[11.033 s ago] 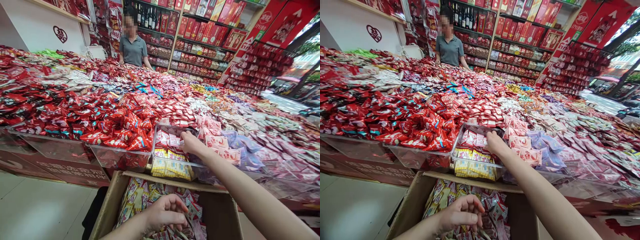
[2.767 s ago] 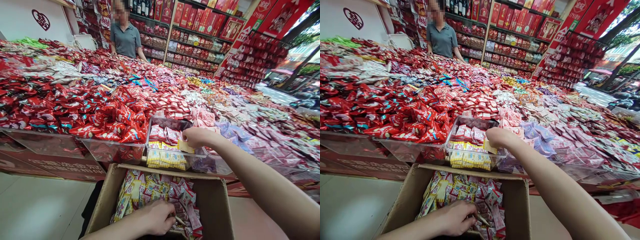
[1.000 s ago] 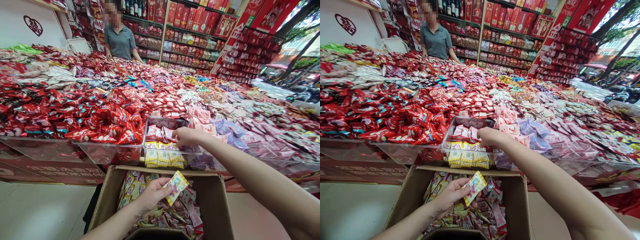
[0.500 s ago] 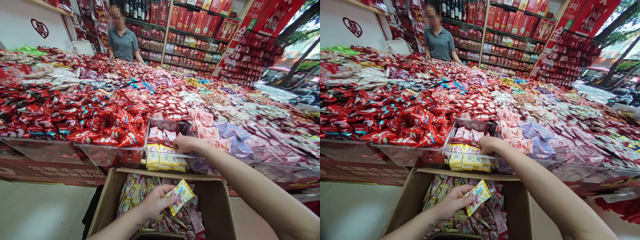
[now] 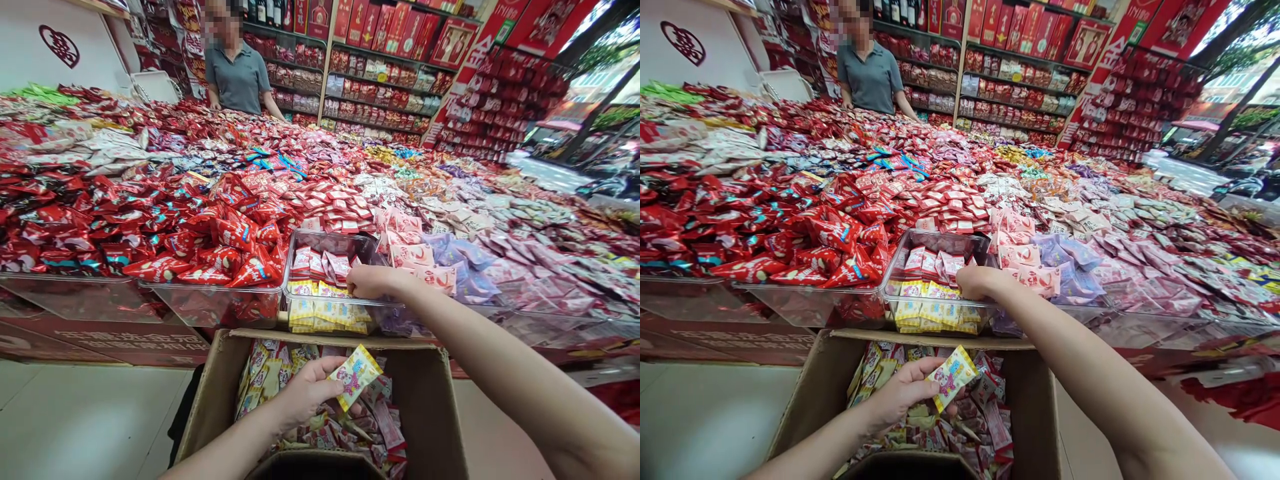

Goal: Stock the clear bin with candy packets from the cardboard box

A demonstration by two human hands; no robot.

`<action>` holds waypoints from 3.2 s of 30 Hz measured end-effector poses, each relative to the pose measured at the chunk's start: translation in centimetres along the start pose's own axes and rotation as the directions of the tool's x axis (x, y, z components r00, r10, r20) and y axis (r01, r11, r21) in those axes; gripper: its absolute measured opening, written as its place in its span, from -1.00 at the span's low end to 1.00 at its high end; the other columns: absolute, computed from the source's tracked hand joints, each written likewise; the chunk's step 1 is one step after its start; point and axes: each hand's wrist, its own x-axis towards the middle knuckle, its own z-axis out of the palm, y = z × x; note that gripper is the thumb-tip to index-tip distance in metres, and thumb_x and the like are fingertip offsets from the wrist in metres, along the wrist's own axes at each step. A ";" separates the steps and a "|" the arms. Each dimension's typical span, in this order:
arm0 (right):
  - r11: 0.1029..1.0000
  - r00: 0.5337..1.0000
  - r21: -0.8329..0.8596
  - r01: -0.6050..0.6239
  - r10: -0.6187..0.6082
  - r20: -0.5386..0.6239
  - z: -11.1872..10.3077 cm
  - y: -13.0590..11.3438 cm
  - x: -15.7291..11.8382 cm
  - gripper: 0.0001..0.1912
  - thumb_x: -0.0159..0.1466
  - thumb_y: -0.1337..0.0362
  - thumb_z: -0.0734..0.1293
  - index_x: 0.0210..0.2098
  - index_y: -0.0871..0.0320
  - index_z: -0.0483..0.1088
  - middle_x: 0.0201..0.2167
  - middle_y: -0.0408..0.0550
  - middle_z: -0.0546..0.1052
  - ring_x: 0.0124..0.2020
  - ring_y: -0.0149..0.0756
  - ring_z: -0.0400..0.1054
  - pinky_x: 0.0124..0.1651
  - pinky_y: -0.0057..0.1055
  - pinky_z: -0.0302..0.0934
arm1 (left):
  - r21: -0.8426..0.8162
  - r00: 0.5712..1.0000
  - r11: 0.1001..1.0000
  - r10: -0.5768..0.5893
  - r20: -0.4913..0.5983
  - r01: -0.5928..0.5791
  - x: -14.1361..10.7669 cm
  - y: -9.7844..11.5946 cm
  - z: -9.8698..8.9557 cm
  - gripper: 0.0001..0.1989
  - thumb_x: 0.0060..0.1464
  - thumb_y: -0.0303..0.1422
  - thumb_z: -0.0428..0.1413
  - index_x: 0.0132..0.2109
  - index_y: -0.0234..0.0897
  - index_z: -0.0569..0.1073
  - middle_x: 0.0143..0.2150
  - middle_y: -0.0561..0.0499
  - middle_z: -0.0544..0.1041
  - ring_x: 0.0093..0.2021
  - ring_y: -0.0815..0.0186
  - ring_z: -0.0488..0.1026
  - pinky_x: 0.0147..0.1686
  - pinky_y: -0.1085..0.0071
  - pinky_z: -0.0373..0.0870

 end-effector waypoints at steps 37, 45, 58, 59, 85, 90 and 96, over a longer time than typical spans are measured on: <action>0.911 0.799 0.353 0.212 0.047 -0.599 2.2 -2.8 -9.0 -0.79 0.19 0.30 0.15 -0.32 0.18 0.41 -0.41 -0.05 0.50 -0.40 -0.36 0.35 -0.33 -0.48 0.18 | 0.037 0.984 0.985 0.170 -0.052 -0.168 -1.0 0.8 0.2 -0.62 -0.25 -0.31 0.28 -0.27 -0.32 0.34 -0.41 0.09 0.46 -0.39 0.43 0.37 -0.31 0.49 0.25; 0.952 0.984 -0.256 -0.168 0.145 -0.107 -1.4 -2.2 -0.3 -0.70 0.05 0.43 0.26 -0.21 0.39 0.44 -0.24 0.28 0.48 -0.19 -0.03 0.37 -0.25 -0.27 0.25 | 0.051 0.983 0.985 0.170 -0.061 -0.167 -0.8 0.3 0.2 -0.62 -0.28 -0.30 0.29 -0.30 -0.33 0.34 -0.37 0.05 0.49 -0.34 0.37 0.40 -0.26 0.45 0.26; 0.942 0.988 -0.298 -0.158 0.151 -0.046 -0.2 -3.0 -0.1 -0.64 0.15 0.48 0.10 -0.14 0.43 0.39 -0.16 0.33 0.44 -0.10 -0.01 0.33 -0.19 -0.18 0.24 | 0.103 0.984 0.979 0.177 0.011 -0.177 -1.3 0.1 0.2 -0.65 -0.23 -0.29 0.26 -0.30 -0.34 0.33 -0.39 0.07 0.41 -0.37 0.41 0.31 -0.31 0.47 0.23; 0.944 0.989 -0.295 -0.150 0.141 -0.050 -0.3 -2.9 -0.4 -0.66 0.14 0.47 0.11 -0.15 0.41 0.40 -0.17 0.31 0.45 -0.12 -0.02 0.34 -0.22 -0.21 0.25 | 0.110 0.984 0.978 0.180 0.009 -0.180 -1.3 0.1 0.2 -0.65 -0.23 -0.29 0.26 -0.32 -0.34 0.33 -0.41 0.08 0.40 -0.38 0.41 0.30 -0.32 0.48 0.23; 0.904 0.292 -0.087 0.418 -0.224 -0.930 10.4 -5.2 -8.9 -0.73 0.14 0.49 0.22 -0.22 0.08 0.37 -0.32 -0.02 0.42 -0.27 -0.32 0.23 -0.28 -0.38 0.22 | 0.004 0.967 0.967 0.254 -0.024 -0.254 -1.3 2.0 0.3 -0.58 -0.06 -0.11 0.11 -0.16 -0.36 0.35 -0.68 0.13 0.38 -0.65 0.35 0.40 -0.57 0.44 0.34; 0.747 0.409 0.335 0.574 0.093 -0.908 12.4 -6.4 -8.4 -0.69 0.13 0.41 0.23 -0.11 0.10 0.28 0.07 0.14 0.16 -0.03 -0.19 0.21 -0.22 -0.34 0.27 | 0.079 0.944 0.952 0.304 -0.129 -0.296 -1.1 1.7 0.3 -0.69 -0.03 -0.19 0.11 -0.21 -0.34 0.39 -0.64 0.12 0.41 -0.62 0.37 0.39 -0.52 0.43 0.36; 0.423 0.599 0.689 0.588 0.344 -0.723 12.1 -6.7 -8.4 -0.86 0.18 0.29 0.23 -0.24 0.13 0.24 -0.34 -0.05 0.41 -0.34 -0.37 0.35 -0.31 -0.47 0.28 | 0.135 0.950 0.947 0.304 -0.072 -0.293 -1.2 0.7 0.3 -0.71 -0.03 -0.18 0.11 -0.28 -0.35 0.38 -0.65 0.11 0.40 -0.62 0.40 0.38 -0.51 0.46 0.33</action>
